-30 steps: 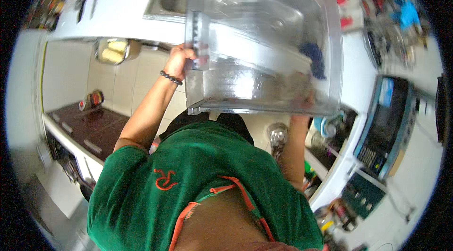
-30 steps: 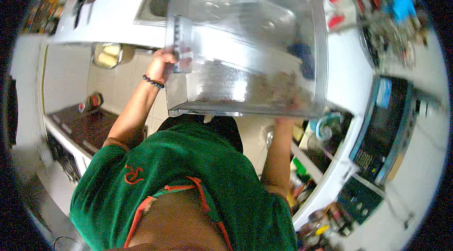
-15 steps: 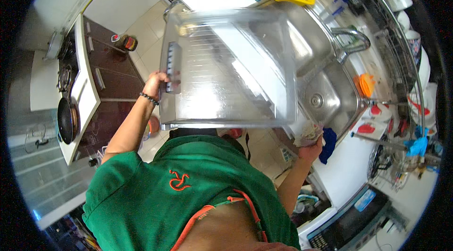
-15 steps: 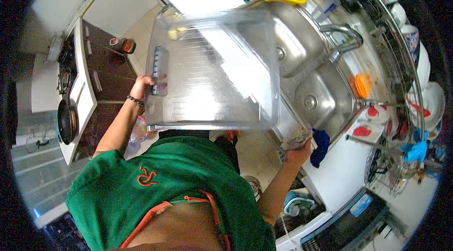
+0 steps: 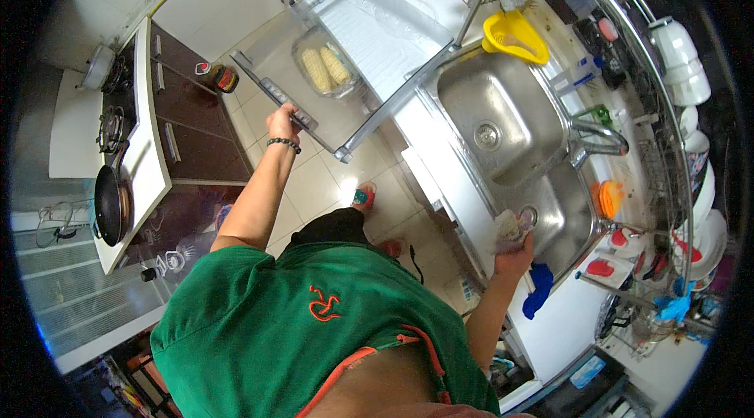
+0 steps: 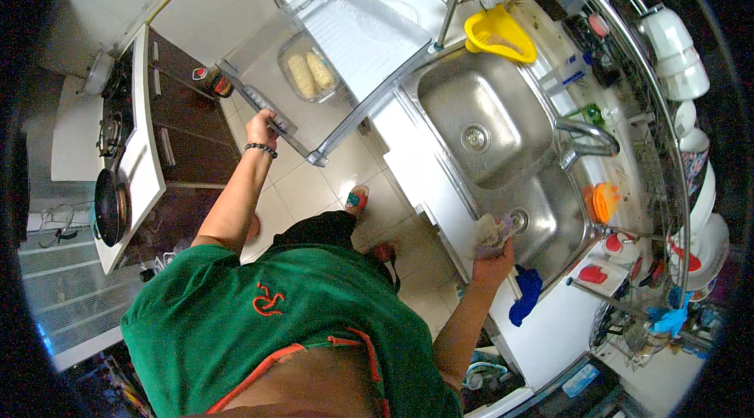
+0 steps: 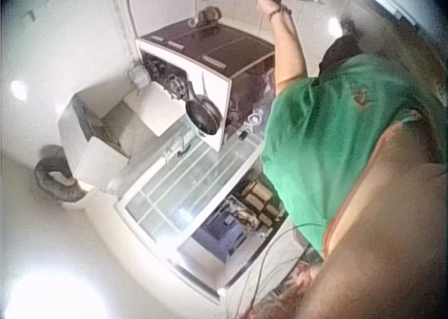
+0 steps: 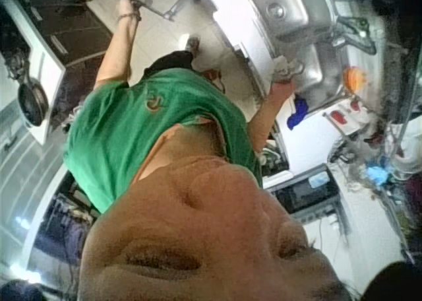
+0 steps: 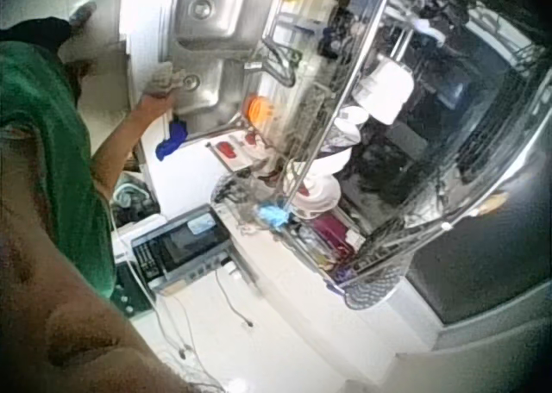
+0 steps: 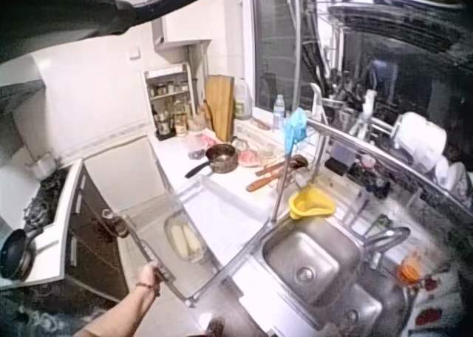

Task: The person cleans a transparent plastic drawer and the exterior of a refrigerator using a cloth. They then organize several packages of food items, including noodles and frozen goods, by placing them into the refrigerator's freezer compartment.

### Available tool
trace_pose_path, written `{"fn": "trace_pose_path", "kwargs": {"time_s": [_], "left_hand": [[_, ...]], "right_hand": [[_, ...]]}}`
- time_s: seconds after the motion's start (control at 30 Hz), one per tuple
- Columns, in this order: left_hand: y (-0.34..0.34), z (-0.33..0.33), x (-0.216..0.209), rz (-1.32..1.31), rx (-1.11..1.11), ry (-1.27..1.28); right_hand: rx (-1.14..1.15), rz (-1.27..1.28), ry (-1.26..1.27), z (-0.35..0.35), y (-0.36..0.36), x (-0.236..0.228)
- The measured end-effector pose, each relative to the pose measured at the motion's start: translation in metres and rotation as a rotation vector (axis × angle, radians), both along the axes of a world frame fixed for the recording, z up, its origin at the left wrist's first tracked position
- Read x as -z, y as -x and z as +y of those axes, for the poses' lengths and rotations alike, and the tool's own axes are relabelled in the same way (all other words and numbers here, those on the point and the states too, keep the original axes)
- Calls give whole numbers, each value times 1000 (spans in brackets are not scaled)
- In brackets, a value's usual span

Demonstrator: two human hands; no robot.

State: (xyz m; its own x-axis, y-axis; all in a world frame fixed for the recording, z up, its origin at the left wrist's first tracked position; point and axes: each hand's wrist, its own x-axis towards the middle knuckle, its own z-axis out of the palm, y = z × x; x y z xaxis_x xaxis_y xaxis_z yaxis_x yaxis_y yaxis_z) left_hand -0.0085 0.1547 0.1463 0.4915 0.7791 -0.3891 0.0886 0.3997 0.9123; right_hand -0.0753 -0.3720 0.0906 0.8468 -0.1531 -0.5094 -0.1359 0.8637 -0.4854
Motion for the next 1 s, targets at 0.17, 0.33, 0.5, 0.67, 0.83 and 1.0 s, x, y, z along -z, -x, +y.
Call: {"fn": "trace_pose_path", "kwargs": {"time_s": [0.17,0.33,0.5,0.67,0.83,1.0], "left_hand": [[-55,1,0,-22,10,16],[-97,0,8,-38,40,43],[-118,-13,19,-59,158,147],[-123,-36,36,-181,327,291],[-126,-60,13,-68,497,328],[-104,-84,12,-26,493,283]], "right_hand": [[-7,-17,-27,19,-32,-6],[52,46,2,39,-58,-20],[87,6,18,35,-84,-16],[135,6,217,0,-135,-9],[59,-3,1174,-38,-219,-9],[-57,-89,1474,-55,-236,32]]}}
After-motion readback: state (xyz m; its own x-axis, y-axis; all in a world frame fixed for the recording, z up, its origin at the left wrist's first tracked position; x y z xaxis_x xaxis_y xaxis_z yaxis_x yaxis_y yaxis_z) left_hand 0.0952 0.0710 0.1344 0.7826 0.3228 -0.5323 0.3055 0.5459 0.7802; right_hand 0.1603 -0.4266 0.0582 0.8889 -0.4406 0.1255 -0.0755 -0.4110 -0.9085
